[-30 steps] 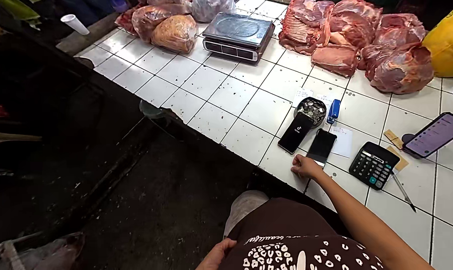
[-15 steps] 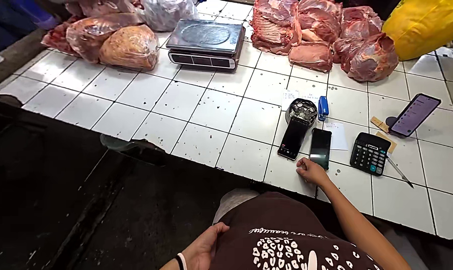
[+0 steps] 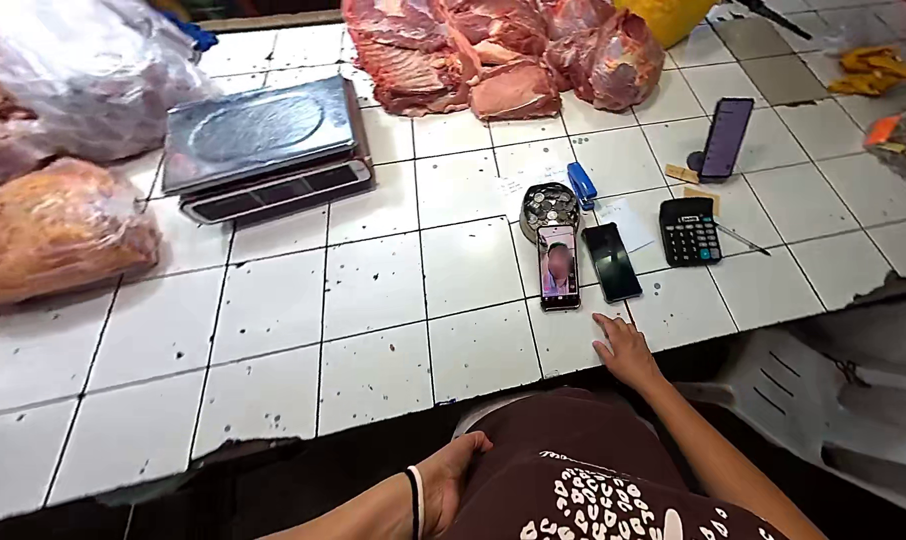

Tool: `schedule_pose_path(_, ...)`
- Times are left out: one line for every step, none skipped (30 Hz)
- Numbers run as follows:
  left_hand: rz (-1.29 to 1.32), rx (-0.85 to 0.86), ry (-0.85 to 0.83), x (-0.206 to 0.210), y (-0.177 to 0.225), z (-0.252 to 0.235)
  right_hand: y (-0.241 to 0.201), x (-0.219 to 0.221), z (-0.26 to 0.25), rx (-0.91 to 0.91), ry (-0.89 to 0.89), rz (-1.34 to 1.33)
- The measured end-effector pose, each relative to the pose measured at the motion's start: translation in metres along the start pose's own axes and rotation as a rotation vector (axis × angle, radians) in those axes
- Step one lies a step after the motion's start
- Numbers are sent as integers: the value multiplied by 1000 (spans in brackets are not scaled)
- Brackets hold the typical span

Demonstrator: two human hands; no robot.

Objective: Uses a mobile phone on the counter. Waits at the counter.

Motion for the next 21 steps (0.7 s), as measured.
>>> schedule_pose_path(-38,-14,-15,2,4,-2,1,2,4,15,-25,13)
schedule_pose_path(-79,-25,-33,4,7,-4,1,3,7,30,-54,24)
schedule_pose_path(-109,-32,-52,6,11,-5,0,3,9,43,-83,29)
schedule_pose_path(-126,-38,-69,8,13,-5,-1,2,9,54,-108,33)
schedule_pose_path(-128,-44,-82,9,15,-6,-2,1,9,64,-127,39)
schedule_pose_path(-123,-54,-93,10,16,-7,-3,0,9,77,-144,49)
schedule_pose_path(-112,-62,-101,9,16,-7,-5,-1,9,89,-160,62)
schedule_pose_path(-91,-71,-108,9,16,-7,-7,-1,8,99,-179,83)
schedule_pose_path(-70,-82,-116,8,15,-6,-10,-2,7,112,-207,110)
schedule_pose_path(-55,-90,-122,6,14,-5,-14,-3,7,125,-245,143)
schedule_pose_path(-39,-91,-131,5,13,-4,-18,-4,5,135,-281,175)
schedule_pose_path(-17,-89,-142,5,12,-3,-22,-5,4,138,-307,196)
schedule_pose_path(8,-85,-148,4,11,-2,-27,-6,1,135,-321,208)
schedule_pose_path(33,-79,-150,3,10,0,-31,-7,-1,127,-326,213)
schedule_pose_path(55,-70,-148,1,8,1,-36,-8,-4,113,-323,214)
schedule_pose_path(73,-58,-144,0,6,2,-40,-10,-7,96,-315,216)
schedule_pose_path(94,-52,-140,-2,3,2,-43,-12,-11,77,-304,220)
schedule_pose_path(119,-48,-139,-4,0,2,-46,-14,-14,60,-298,228)
schedule_pose_path(146,-46,-139,-7,-4,3,-49,-16,-19,45,-293,242)
schedule_pose_path(167,-43,-137,-8,-8,4,-52,-18,-23,39,-290,264)
schedule_pose_path(186,-33,-134,-10,-11,5,-56,-21,-28,36,-288,290)
Point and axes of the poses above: each hand's wrist, its own z-axis away from the middle knuckle, its own x-axis out of the palm, y = z × x, the point moved 7 cm from there along -z, towards the middle knuckle, and after that the axes turned 10 degrees about -y, right-handed, at the moved point
